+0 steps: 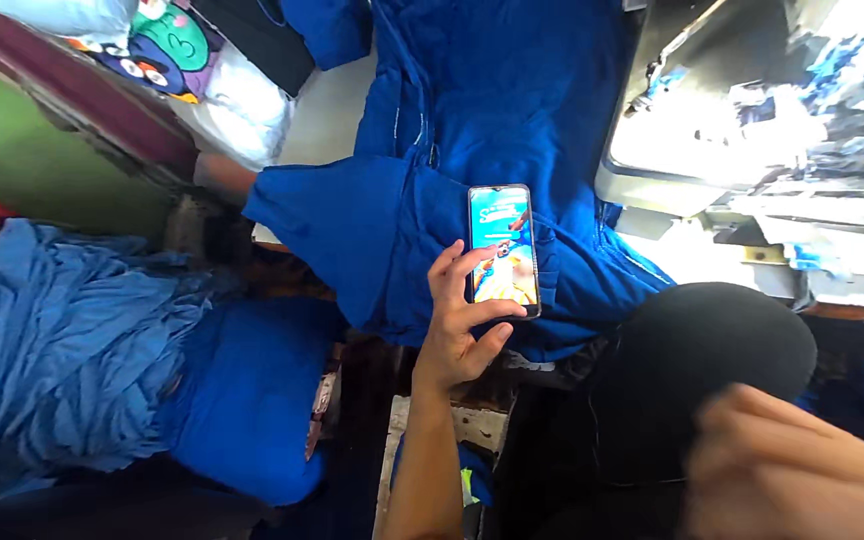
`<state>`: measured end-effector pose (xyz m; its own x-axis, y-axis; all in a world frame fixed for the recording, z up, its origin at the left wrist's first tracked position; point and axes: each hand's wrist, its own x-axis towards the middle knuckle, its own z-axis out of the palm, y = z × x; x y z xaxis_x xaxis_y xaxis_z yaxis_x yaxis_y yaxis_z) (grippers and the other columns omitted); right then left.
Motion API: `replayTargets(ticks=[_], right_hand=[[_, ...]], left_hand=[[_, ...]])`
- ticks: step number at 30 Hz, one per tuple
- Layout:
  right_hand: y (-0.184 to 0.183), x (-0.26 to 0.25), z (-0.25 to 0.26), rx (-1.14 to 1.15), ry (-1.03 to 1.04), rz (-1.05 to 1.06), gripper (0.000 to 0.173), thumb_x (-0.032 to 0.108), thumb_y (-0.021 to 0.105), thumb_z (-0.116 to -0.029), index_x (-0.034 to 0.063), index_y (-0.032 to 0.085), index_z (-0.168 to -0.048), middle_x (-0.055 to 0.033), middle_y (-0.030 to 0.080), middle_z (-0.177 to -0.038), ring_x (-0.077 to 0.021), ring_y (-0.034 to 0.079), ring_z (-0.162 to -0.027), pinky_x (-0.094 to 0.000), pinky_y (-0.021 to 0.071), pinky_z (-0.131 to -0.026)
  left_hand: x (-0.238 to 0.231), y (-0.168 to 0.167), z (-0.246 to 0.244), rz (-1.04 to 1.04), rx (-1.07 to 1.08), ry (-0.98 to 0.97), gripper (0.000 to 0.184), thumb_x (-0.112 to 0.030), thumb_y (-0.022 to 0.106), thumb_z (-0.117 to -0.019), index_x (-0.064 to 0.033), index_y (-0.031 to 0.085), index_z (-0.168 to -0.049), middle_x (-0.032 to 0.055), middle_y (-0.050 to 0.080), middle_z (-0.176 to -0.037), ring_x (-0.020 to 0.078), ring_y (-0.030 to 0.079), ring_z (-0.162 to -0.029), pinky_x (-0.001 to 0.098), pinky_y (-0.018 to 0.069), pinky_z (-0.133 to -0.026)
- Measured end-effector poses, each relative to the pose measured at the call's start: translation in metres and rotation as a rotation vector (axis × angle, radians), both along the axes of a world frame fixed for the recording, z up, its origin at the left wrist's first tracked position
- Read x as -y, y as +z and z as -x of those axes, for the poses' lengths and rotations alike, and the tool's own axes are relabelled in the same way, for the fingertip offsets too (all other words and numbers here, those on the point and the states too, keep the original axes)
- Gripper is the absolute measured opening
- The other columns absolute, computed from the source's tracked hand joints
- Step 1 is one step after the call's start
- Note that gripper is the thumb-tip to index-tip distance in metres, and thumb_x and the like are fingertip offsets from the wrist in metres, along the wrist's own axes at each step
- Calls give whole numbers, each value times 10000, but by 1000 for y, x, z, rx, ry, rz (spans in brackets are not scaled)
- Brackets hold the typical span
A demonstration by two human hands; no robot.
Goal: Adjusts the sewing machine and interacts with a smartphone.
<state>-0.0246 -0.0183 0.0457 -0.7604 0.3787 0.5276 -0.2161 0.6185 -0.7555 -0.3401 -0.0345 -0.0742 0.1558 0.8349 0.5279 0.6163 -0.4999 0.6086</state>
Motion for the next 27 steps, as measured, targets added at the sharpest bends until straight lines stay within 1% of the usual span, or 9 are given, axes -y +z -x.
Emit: replayTargets(ticks=[3,6,7,9,12,15,17,21,27], right_hand=[[-49,0,35,-39,89,69,265,73,510,-988,105,773,-978,-67,653,-836,-188,593,-843,-338,450,-794],[-97,8,64,4,227,163,281,1,524,-910,94,788,-934,-50,675,-833,-159,632,-840,-307,503,-782],[-111,10,69,90,217,88,259,-7,558,-885,98,790,-929,-50,678,-842,-174,644,-834,-321,526,-763],[-125,19,75,312,146,-228,150,60,652,-846,125,775,-902,-56,681,-848,-240,669,-825,-390,545,-685],[-127,26,76,497,163,-425,72,130,681,-868,132,753,-874,-57,693,-839,-267,684,-839,-418,539,-682],[-126,25,76,492,138,-417,96,114,666,-861,126,756,-892,-55,688,-847,-259,677,-841,-400,537,-687],[-127,25,75,473,118,-426,98,118,659,-858,131,754,-880,-48,686,-837,-247,674,-828,-385,529,-671],[-128,26,75,477,112,-442,95,124,659,-859,131,752,-875,-46,684,-827,-244,672,-813,-381,522,-662],[-129,26,76,481,107,-457,86,128,666,-852,129,751,-869,-53,686,-828,-248,675,-808,-387,524,-658]], left_hand=[[1,2,0,13,24,25,458,-589,392,-1041,-321,760,-1094,23,430,-1564,303,158,-1545,537,104,-1252],[3,4,3,-3,122,53,460,-593,403,-1034,-298,740,-1140,7,433,-1565,273,212,-1541,515,167,-1258],[2,4,4,-15,172,57,452,-585,414,-1032,-297,739,-1159,-2,436,-1566,267,230,-1537,506,189,-1258],[1,3,5,-30,269,44,430,-564,438,-1032,-299,730,-1201,-15,416,-1576,275,221,-1540,508,200,-1260],[0,3,4,-55,280,44,397,-535,454,-1036,-300,734,-1191,-24,409,-1577,274,218,-1540,516,192,-1264],[1,4,0,-53,212,72,377,-513,459,-1039,-291,753,-1119,-16,425,-1569,271,224,-1539,522,159,-1270],[1,6,-1,-52,202,78,379,-505,451,-1042,-289,754,-1118,-12,427,-1569,270,222,-1540,521,154,-1269],[2,6,1,-66,212,108,375,-496,455,-1046,-280,748,-1132,-5,446,-1551,266,245,-1532,502,199,-1264],[3,8,0,-63,210,162,294,-439,545,-1023,-255,755,-1112,19,465,-1531,279,265,-1523,507,228,-1258]])
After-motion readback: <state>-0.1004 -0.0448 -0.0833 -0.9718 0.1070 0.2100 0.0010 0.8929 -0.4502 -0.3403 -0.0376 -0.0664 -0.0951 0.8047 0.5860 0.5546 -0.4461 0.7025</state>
